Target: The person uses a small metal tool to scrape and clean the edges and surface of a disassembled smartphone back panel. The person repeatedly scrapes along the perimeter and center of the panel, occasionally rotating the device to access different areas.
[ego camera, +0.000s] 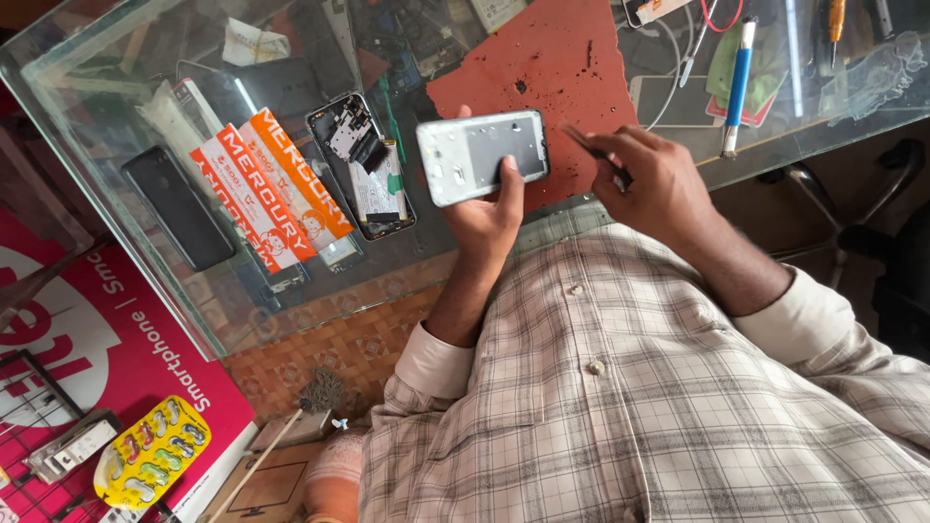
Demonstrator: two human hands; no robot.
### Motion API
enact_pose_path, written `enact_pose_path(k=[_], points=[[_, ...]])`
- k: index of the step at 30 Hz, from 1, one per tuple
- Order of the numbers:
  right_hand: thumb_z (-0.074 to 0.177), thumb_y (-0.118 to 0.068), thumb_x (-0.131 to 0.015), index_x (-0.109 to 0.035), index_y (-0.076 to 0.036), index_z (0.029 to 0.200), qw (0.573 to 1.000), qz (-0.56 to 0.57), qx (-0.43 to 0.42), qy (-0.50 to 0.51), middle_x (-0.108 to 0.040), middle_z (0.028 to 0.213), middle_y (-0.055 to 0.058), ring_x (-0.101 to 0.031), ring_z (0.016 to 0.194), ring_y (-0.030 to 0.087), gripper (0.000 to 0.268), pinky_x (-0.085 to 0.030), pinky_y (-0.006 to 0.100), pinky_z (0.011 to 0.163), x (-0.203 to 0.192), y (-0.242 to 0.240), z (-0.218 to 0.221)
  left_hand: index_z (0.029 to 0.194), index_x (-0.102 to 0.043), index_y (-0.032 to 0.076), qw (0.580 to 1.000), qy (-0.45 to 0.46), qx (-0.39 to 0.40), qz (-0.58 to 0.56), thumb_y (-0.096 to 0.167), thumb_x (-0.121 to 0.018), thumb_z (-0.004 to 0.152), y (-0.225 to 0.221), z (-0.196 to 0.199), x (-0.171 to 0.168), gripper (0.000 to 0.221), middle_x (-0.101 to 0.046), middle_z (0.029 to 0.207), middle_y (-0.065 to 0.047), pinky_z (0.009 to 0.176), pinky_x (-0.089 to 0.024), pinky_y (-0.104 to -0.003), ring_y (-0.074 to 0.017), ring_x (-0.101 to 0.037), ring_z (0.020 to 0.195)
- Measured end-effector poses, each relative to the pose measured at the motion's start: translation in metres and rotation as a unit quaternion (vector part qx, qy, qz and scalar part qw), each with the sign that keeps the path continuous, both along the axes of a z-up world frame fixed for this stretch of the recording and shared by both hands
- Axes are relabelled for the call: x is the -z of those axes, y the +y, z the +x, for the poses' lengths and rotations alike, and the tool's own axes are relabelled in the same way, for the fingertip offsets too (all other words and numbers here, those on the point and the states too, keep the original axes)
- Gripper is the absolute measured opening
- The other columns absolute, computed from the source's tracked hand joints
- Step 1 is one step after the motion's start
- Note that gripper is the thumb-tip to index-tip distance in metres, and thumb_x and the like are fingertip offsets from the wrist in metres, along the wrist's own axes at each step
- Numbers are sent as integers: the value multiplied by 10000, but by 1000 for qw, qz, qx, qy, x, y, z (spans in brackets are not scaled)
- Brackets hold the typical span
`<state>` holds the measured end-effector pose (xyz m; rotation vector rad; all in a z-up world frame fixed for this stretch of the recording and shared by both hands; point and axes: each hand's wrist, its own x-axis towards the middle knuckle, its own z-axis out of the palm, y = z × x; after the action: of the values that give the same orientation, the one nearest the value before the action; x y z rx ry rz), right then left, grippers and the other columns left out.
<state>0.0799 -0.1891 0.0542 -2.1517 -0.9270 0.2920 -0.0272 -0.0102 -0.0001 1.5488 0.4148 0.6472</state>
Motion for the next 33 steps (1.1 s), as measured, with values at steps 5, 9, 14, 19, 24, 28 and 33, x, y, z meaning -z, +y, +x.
enact_pose_path(k=[5,9,14,19,24,28,33], points=[[936,15,-691,-710,22,1168,1000,7,8,17,-674,891,136,-696,696,254,234,-553,352,615,8,-1,-11,1593,-141,-22,972,60,-27,227,38,-705,940,-3,-9,-6,864,-248,1667,-249,1189,-397,-449,-353,-337,1458],[931,26,-690,-714,30,1169,1000,5,3,4,-667,869,124,-688,679,244,239,-549,345,606,9,2,-9,1631,81,60,998,-28,18,49,119,-643,1059,-4,-6,0,924,-266,1705,-225,1142,-516,-335,-253,-453,1445],[924,28,-698,-720,39,1163,1000,-2,-3,-1,-665,852,118,-682,661,238,240,-547,347,596,8,2,-11,1614,69,79,998,-13,17,57,112,-618,1063,-9,-9,12,881,-364,1657,-253,1117,-536,-354,-242,-532,1369],[907,28,-702,-718,37,1157,1000,-7,-12,-11,-670,870,128,-685,693,257,251,-556,357,623,5,3,-12,1614,90,78,999,-16,17,42,94,-602,1070,-12,-9,16,881,-456,1590,-240,1146,-512,-366,-244,-542,1373],[908,28,-698,-713,37,1176,1000,-15,-13,-11,-675,875,128,-686,693,262,268,-557,362,618,3,5,-14,1608,90,53,999,-13,19,23,76,-600,1065,-14,-8,14,878,-457,1578,-238,1178,-479,-388,-249,-536,1374],[915,11,-698,-685,40,1235,998,-18,-34,-45,-681,951,117,-692,716,256,321,-558,360,603,4,6,-18,1618,51,31,1000,-17,25,-8,37,-585,1052,-16,-10,13,852,-432,1577,-229,1229,-446,-427,-271,-504,1423],[920,-23,-707,-657,73,1307,986,-63,-70,-136,-671,1068,104,-690,696,212,402,-534,336,523,15,8,-22,1579,-251,16,998,25,33,56,-39,-624,977,-10,-10,17,710,-473,1497,-212,1147,-473,-413,-279,-515,1314]])
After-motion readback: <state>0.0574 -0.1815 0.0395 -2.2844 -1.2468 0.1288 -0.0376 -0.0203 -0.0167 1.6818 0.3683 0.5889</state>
